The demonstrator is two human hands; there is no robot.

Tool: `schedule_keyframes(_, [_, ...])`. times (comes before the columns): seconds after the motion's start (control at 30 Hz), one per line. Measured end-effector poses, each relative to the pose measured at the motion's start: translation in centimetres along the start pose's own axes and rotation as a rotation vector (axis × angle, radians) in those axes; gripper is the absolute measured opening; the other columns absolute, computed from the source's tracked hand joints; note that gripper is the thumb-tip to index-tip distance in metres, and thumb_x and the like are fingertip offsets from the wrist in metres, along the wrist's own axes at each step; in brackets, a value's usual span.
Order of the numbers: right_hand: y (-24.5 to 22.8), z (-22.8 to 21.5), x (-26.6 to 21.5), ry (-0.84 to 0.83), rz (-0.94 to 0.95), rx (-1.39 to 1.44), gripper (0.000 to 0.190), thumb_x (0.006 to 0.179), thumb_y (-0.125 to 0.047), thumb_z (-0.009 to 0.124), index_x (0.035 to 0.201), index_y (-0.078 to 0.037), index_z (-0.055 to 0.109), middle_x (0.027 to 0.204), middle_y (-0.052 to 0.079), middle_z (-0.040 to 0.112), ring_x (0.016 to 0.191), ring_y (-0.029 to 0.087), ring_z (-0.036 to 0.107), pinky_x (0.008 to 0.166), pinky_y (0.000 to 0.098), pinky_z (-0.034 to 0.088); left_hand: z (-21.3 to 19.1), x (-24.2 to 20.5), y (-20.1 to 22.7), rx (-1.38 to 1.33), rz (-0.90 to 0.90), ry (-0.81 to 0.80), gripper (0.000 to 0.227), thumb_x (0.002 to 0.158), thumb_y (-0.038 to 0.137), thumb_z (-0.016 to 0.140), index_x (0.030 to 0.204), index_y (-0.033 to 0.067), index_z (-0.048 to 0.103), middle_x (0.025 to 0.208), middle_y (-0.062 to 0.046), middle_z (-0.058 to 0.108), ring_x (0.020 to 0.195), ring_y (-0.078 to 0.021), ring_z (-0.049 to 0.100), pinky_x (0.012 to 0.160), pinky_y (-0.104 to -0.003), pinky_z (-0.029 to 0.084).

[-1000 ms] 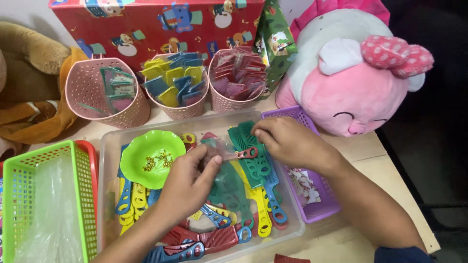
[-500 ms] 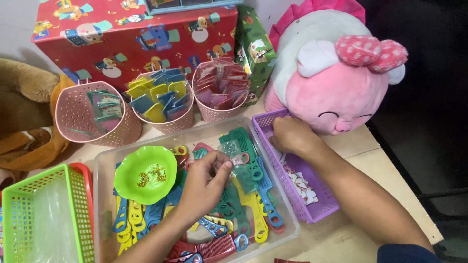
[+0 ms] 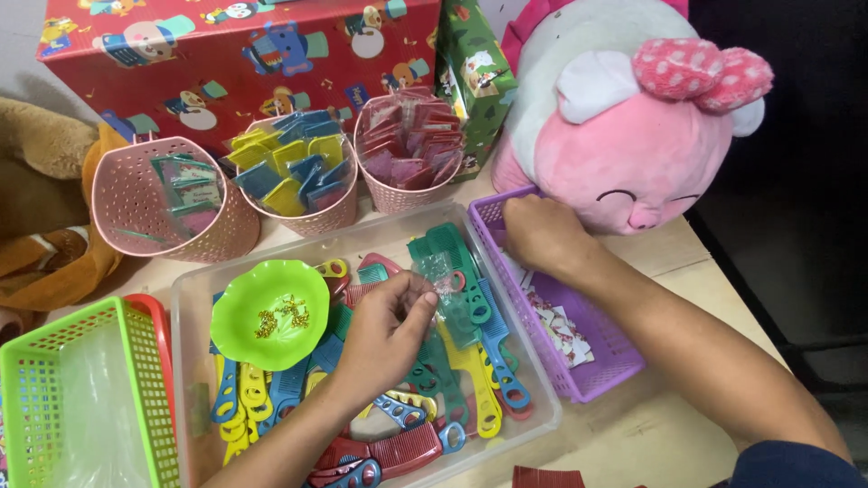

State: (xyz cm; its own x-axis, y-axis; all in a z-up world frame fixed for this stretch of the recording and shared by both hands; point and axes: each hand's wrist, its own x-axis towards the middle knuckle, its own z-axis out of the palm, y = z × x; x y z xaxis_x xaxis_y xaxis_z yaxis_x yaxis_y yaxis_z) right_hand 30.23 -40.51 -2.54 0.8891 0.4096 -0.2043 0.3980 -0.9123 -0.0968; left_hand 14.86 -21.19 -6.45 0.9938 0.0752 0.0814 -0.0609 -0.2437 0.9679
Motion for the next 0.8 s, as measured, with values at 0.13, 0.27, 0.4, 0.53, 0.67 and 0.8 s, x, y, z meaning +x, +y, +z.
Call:
schedule_keyframes(0.13, [-0.4, -2.0, -1.7, -0.023, 0.009, 0.038, 0.03, 0.089, -0.019, 0.063, 0.095, 0.008, 0.076, 0.095, 0.031, 0.075, 0.101, 0.051, 0.072, 0.084, 0.0587, 0.059, 0.0, -0.1, 0.9, -0.013, -0.011, -0.014, 0.013, 0.092, 0.01, 0.063, 0.089, 0.0041, 0.075, 0.053, -0.012, 0.067, 0.046, -0.0203, 0.06, 0.049, -0.031, 0.048])
schedule_keyframes(0.27, [-1.1, -3.6, -3.4, 0.001, -0.013, 0.125, 0.025, 0.088, -0.019, 0.063, 0.094, 0.002, 0.077, 0.093, 0.03, 0.075, 0.1, 0.052, 0.071, 0.084, 0.0609, 0.057, -0.2, 0.0, 0.4, 0.002, -0.014, 0.002, 0.013, 0.092, 0.009, 0.063, 0.089, 0.0038, 0.075, 0.055, -0.013, 0.068, 0.047, -0.0209, 0.061, 0.048, -0.031, 0.047])
schedule_keyframes(0.4, [-1.0, -1.6, -2.8, 0.042, -0.066, 0.245, 0.025, 0.089, -0.021, 0.061, 0.098, -0.001, 0.073, 0.092, 0.027, 0.075, 0.1, 0.051, 0.07, 0.085, 0.0619, 0.055, -0.1, 0.0, 0.2, 0.021, -0.017, 0.003, 0.013, 0.092, 0.01, 0.063, 0.09, 0.005, 0.075, 0.057, -0.012, 0.07, 0.048, -0.0206, 0.061, 0.049, -0.031, 0.046])
schedule_keyframes(0.53, [-1.1, 1.3, -1.9, 0.138, -0.036, 0.036, 0.027, 0.091, -0.026, 0.057, 0.102, -0.008, 0.074, 0.085, 0.02, 0.075, 0.091, 0.044, 0.075, 0.081, 0.0579, 0.059, -0.1, 0.1, 0.3, 0.04, -0.013, 0.012, 0.013, 0.092, 0.01, 0.064, 0.089, 0.0049, 0.075, 0.056, -0.012, 0.069, 0.047, -0.0217, 0.062, 0.048, -0.031, 0.046])
schedule_keyframes(0.67, [-0.8, 2.7, -0.9, 0.238, -0.08, -0.149, 0.023, 0.091, -0.023, 0.055, 0.101, -0.01, 0.07, 0.079, 0.014, 0.074, 0.079, 0.04, 0.077, 0.071, 0.0553, 0.061, -0.2, -0.1, 0.3, 0.049, -0.027, 0.02, 0.013, 0.091, 0.01, 0.064, 0.088, 0.0057, 0.075, 0.055, -0.011, 0.069, 0.047, -0.0213, 0.061, 0.048, -0.031, 0.046])
schedule_keyframes(0.8, [-0.7, 2.1, -0.4, 0.242, -0.1, -0.076, 0.022, 0.091, -0.021, 0.055, 0.1, -0.009, 0.07, 0.079, 0.017, 0.073, 0.079, 0.044, 0.076, 0.071, 0.0577, 0.061, -0.6, 0.2, 1.0, 0.039, -0.038, 0.058, 0.013, 0.09, 0.009, 0.064, 0.088, 0.0053, 0.076, 0.056, -0.01, 0.069, 0.048, -0.0187, 0.059, 0.05, -0.03, 0.046])
